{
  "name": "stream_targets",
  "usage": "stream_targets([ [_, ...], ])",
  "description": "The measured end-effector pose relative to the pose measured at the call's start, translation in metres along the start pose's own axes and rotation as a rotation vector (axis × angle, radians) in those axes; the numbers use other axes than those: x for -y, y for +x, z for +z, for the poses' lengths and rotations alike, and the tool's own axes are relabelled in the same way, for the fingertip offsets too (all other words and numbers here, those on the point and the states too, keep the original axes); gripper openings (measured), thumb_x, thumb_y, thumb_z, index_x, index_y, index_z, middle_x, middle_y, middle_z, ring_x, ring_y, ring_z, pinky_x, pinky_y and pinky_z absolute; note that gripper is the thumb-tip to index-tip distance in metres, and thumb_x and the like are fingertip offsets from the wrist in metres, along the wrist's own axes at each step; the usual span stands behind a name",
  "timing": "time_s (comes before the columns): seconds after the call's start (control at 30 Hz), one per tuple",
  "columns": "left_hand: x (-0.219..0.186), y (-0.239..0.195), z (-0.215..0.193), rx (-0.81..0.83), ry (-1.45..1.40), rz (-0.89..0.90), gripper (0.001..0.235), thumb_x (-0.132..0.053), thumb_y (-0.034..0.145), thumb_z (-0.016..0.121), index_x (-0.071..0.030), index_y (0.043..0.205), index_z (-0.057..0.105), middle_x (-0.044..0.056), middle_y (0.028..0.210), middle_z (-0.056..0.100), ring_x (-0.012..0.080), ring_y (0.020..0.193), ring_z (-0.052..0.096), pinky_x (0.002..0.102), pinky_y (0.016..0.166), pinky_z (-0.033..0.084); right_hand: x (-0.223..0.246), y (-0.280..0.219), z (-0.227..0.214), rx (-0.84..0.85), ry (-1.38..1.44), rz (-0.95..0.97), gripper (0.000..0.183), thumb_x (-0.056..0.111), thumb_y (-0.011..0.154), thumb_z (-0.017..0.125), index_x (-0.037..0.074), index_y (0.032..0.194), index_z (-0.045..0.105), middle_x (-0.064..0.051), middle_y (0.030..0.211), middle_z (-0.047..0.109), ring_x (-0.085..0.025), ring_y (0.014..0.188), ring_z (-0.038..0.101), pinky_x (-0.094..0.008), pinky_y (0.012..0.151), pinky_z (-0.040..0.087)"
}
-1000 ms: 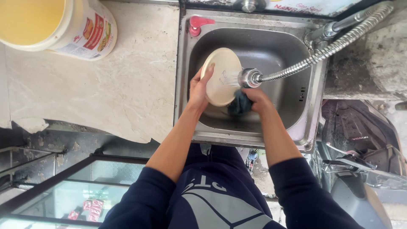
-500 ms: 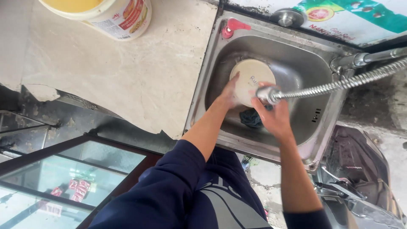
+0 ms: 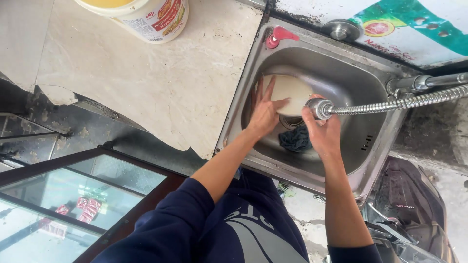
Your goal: Washing and rinsing plastic containers and buckets in a sink, then wiping down the sink area.
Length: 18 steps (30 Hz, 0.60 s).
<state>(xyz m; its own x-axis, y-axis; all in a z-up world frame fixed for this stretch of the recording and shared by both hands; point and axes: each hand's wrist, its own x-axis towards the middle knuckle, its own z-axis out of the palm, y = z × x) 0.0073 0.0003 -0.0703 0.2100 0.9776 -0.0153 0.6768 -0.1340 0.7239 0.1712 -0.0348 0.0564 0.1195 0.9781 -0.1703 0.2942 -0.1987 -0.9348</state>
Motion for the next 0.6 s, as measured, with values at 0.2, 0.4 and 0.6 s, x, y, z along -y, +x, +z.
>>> stream_targets([
  [0.2,-0.053,-0.02,-0.011,-0.22,-0.558,-0.482,0.104,0.01,0.079,0.053,-0.026,0.167,0.011,0.024,0.169,0.015,0.0442,0.156,0.015,0.055,0.128,0.019,0.034,-0.016,0.003,-0.154,-0.14,-0.185,0.045,0.021,0.095,0.084,0.008,0.132,0.061,-0.015,0.123,0.066,-0.03,0.122,0.062,-0.04,0.101,0.052],
  [0.4,-0.093,0.0,-0.041,-0.322,-1.335,-1.064,0.09,-0.04,0.084,0.071,-0.019,0.16,0.028,0.02,0.161,0.03,0.0408,0.142,0.04,0.051,0.109,0.046,0.039,0.019,0.001,-0.054,-0.137,-0.239,0.049,0.02,0.098,0.078,0.001,0.138,0.058,-0.026,0.127,0.063,-0.042,0.123,0.061,-0.047,0.099,0.054],
  [0.6,-0.071,0.008,-0.037,-0.125,-0.516,-0.698,0.038,-0.025,0.083,0.064,-0.022,0.12,0.073,0.02,0.091,0.075,0.0403,0.071,0.069,0.045,0.053,0.055,0.013,-0.008,-0.035,-0.119,-0.62,-0.178,0.049,0.033,0.091,0.08,0.015,0.136,0.068,-0.015,0.12,0.072,-0.04,0.112,0.066,-0.05,0.091,0.051],
])
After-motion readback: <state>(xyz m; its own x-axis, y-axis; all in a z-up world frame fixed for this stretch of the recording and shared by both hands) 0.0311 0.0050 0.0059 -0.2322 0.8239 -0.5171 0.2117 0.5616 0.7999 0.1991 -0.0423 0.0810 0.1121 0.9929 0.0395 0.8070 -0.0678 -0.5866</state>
